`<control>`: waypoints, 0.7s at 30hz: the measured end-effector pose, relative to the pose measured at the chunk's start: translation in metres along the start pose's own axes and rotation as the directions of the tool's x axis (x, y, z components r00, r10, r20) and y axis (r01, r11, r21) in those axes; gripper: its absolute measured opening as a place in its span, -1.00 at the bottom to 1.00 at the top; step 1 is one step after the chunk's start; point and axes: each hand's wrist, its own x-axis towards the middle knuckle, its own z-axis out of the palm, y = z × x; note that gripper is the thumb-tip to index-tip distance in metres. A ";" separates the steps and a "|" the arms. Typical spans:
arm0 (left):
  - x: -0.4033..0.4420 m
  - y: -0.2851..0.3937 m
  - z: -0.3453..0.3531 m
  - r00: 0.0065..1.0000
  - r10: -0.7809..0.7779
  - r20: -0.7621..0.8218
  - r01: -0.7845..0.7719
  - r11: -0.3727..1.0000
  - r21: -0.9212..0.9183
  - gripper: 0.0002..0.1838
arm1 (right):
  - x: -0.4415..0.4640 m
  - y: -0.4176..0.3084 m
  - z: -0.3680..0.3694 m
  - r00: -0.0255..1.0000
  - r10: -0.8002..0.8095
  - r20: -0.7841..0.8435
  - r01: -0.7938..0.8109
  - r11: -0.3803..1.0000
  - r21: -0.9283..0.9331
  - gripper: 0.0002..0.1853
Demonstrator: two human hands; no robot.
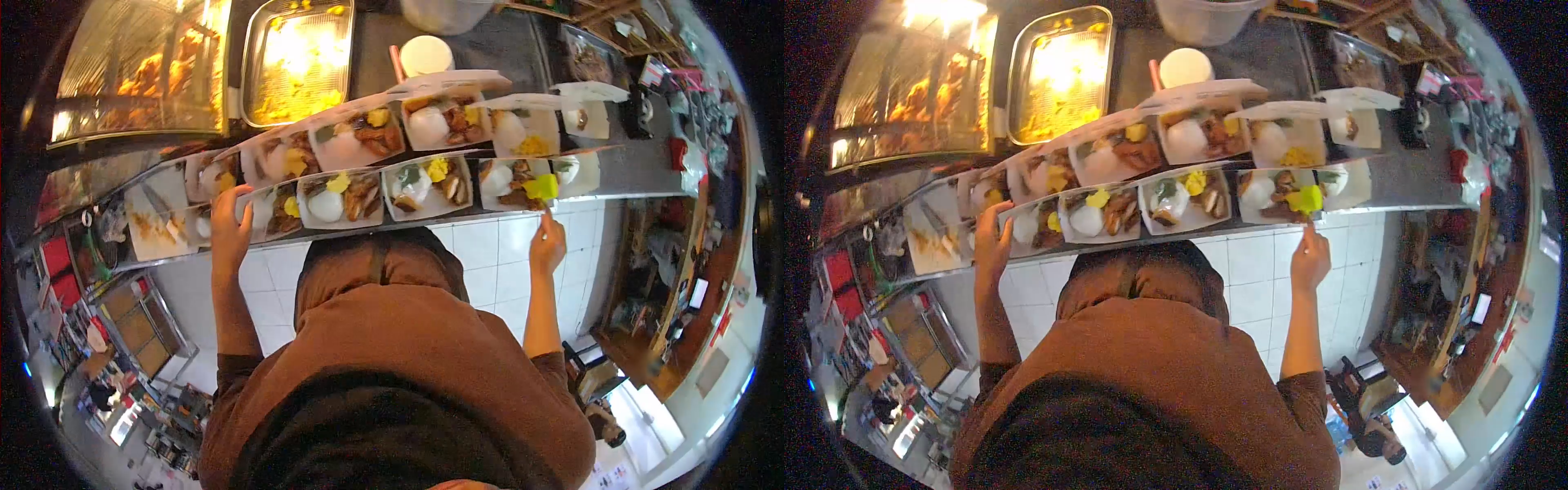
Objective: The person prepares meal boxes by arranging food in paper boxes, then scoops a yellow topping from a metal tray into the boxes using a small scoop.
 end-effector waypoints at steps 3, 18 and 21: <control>-0.011 -0.023 -0.004 0.992 0.006 -0.124 -0.001 0.999 0.038 -0.63 | -0.002 0.000 -0.005 0.999 0.012 -0.047 -0.012 1.000 -0.004 -0.73; -0.053 -0.155 -0.056 0.923 -0.022 -0.384 0.074 0.990 0.119 -0.46 | 0.093 -0.338 -0.075 0.807 -0.038 0.589 -0.582 0.108 0.806 -0.76; -0.057 -0.184 -0.056 0.944 -0.024 -0.330 0.062 0.993 0.104 -0.48 | 0.095 -0.433 -0.059 0.733 -0.381 0.564 -0.375 0.466 0.802 -0.75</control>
